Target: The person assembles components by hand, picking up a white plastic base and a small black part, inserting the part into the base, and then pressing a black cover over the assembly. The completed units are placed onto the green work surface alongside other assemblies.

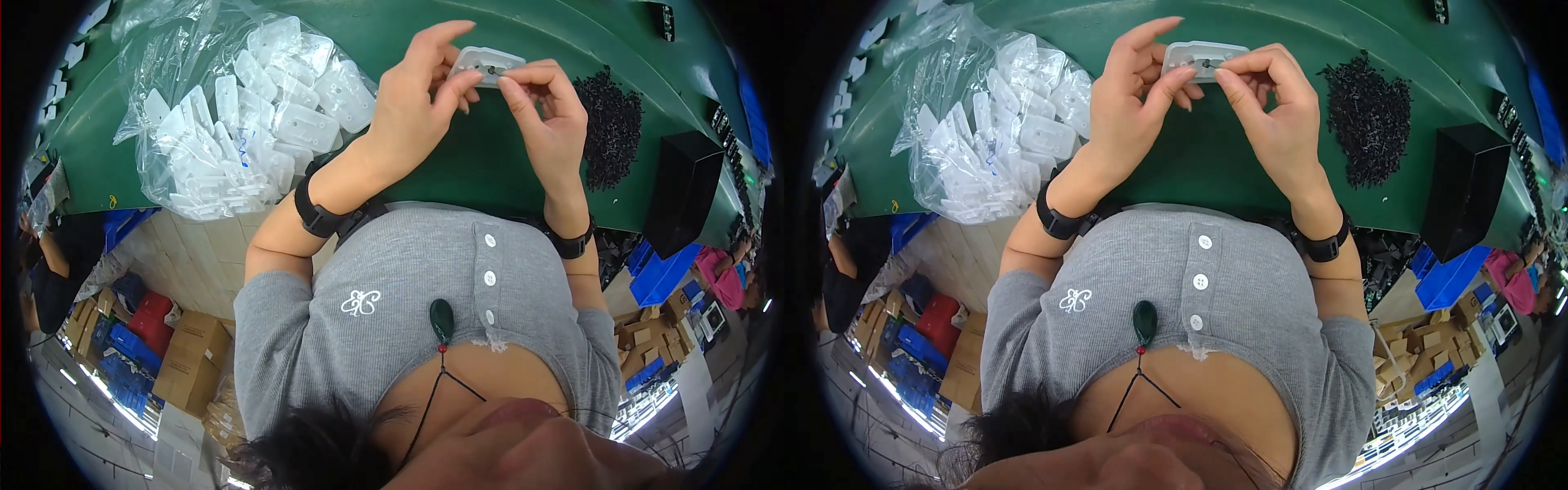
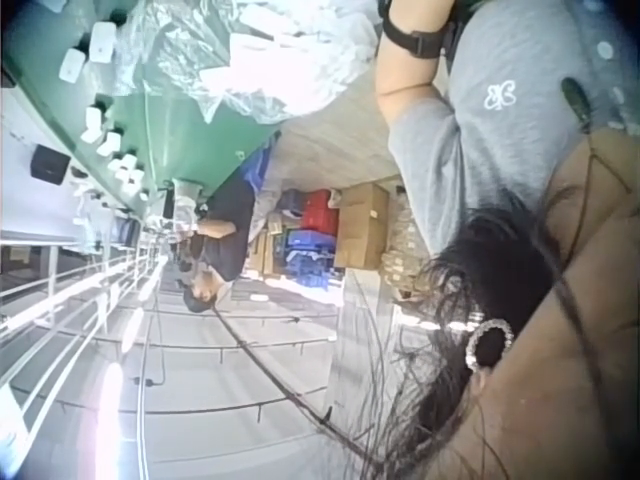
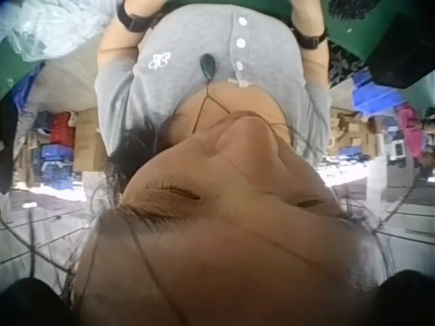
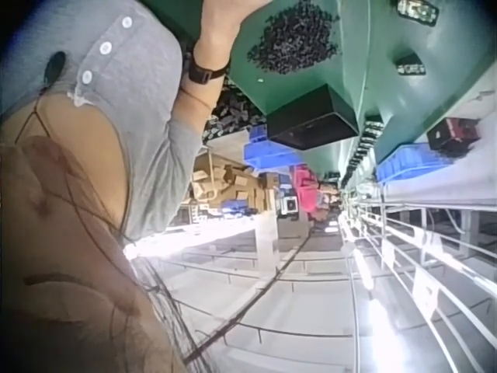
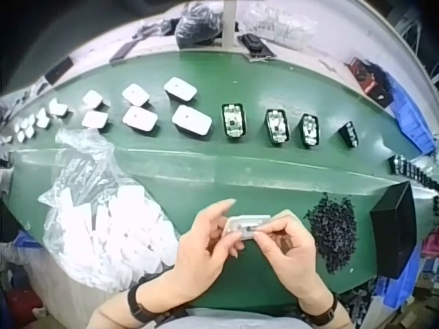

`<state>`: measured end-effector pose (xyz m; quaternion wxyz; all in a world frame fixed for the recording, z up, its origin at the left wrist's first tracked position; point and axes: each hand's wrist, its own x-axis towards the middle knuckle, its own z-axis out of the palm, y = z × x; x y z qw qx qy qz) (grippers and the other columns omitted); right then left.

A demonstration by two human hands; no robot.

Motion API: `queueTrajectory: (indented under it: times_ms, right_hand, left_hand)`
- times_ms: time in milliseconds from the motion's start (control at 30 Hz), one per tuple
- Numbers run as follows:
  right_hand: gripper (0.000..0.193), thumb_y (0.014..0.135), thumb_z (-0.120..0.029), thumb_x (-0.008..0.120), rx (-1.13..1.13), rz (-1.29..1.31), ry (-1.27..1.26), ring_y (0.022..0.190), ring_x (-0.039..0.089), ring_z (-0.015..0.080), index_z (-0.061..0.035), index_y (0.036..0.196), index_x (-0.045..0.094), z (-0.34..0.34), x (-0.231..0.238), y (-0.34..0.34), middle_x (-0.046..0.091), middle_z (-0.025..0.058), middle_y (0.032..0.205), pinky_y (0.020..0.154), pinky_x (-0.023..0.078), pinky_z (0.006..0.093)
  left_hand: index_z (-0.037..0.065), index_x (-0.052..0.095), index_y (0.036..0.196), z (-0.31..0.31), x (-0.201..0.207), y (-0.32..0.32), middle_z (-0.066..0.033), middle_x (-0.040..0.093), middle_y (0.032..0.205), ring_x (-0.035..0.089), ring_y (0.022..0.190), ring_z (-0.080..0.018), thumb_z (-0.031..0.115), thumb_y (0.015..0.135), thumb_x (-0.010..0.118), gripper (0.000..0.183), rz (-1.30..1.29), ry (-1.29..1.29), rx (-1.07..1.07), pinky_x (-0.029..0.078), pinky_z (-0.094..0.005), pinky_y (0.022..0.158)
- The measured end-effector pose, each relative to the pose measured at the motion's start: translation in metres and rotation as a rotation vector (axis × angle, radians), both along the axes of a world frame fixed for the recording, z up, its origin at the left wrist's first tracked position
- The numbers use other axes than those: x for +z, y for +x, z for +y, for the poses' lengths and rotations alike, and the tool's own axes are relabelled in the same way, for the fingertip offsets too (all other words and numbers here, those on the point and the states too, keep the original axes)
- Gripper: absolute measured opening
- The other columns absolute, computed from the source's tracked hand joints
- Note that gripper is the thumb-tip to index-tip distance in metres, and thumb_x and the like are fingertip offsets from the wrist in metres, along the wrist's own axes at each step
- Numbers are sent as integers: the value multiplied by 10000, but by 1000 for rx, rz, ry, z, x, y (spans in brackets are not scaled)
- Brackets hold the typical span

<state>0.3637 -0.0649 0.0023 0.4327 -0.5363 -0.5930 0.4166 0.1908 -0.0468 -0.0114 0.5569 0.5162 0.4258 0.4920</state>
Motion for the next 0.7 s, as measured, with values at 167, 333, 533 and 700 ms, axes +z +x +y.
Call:
queueTrajectory:
  times_ms: [167,333,533,700]
  right_hand:
    - [80,860,7,686,-2,-134,89,736,492,68,6,924,639,1,5,-6,580,19,884,639,390,200]
    - [63,852,4,692,19,-145,83,726,492,68,3,895,646,1,5,-6,591,23,871,630,388,201]
    - [66,848,5,698,-31,-140,33,720,506,60,4,890,647,1,4,-9,599,11,850,627,396,194]
    - [61,853,-8,699,-39,-148,16,728,517,60,5,879,646,-1,7,-14,601,11,845,639,410,197]
  left_hand:
    - [-45,603,1013,1,-8,-2,-94,650,865,683,711,-156,10,908,621,120,-53,-107,-112,552,-252,621]
    - [-59,600,988,2,-7,-6,-102,646,878,695,738,-167,28,921,609,110,-93,-202,-148,558,-249,671]
    - [-62,601,949,1,-10,-3,-93,600,908,691,759,-168,27,918,612,95,-66,-89,-151,558,-245,670]
    - [-56,578,901,4,-14,-4,-75,568,893,664,728,-136,33,896,653,117,-52,-50,-146,541,-222,633]
